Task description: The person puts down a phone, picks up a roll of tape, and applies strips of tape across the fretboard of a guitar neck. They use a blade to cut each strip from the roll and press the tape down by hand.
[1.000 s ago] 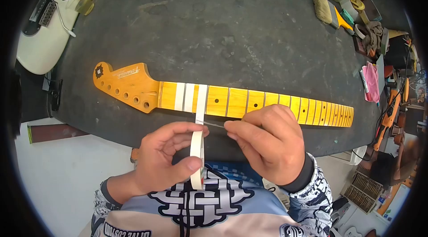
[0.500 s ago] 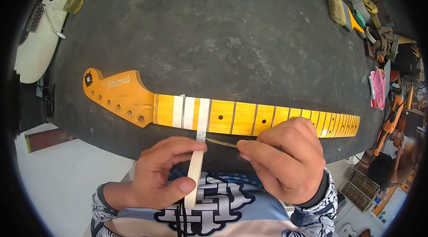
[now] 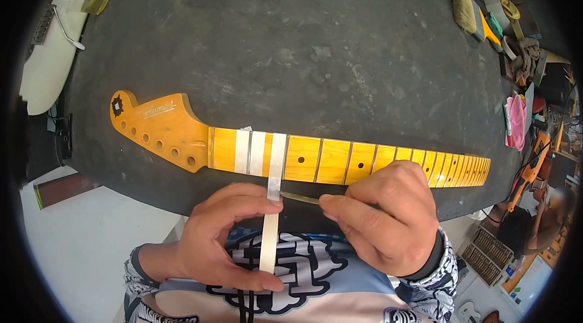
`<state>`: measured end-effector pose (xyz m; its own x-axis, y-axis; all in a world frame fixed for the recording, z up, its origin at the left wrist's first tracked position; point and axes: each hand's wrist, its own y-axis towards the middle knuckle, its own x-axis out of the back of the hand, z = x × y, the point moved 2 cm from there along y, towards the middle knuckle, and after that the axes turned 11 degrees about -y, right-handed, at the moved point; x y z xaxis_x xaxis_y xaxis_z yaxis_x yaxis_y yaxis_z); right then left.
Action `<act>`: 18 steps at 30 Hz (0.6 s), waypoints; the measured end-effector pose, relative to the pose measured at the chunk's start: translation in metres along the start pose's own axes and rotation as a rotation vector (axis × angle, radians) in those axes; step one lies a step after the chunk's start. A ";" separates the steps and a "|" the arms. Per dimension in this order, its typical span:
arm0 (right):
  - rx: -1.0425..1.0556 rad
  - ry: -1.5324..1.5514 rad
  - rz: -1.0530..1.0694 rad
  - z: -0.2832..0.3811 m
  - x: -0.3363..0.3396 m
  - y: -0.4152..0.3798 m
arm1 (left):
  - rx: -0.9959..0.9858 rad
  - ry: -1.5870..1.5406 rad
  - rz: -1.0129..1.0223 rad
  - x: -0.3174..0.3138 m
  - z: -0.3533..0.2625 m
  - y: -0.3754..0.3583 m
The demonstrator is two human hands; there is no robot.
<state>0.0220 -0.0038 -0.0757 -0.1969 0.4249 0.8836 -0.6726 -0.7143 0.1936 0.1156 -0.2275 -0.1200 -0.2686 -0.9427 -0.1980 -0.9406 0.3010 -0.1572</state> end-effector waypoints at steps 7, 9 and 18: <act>0.054 -0.026 0.054 0.001 -0.001 0.004 | -0.080 0.106 -0.079 0.000 -0.003 0.004; 0.075 -0.032 0.074 0.001 -0.001 0.006 | -0.098 0.090 -0.086 0.000 0.001 0.003; 0.121 -0.045 0.157 0.002 0.000 0.014 | -0.071 0.106 -0.084 0.001 -0.001 0.004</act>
<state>0.0141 -0.0154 -0.0719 -0.2586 0.2799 0.9245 -0.5453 -0.8323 0.0995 0.1112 -0.2276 -0.1200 -0.2050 -0.9752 -0.0835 -0.9720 0.2128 -0.0993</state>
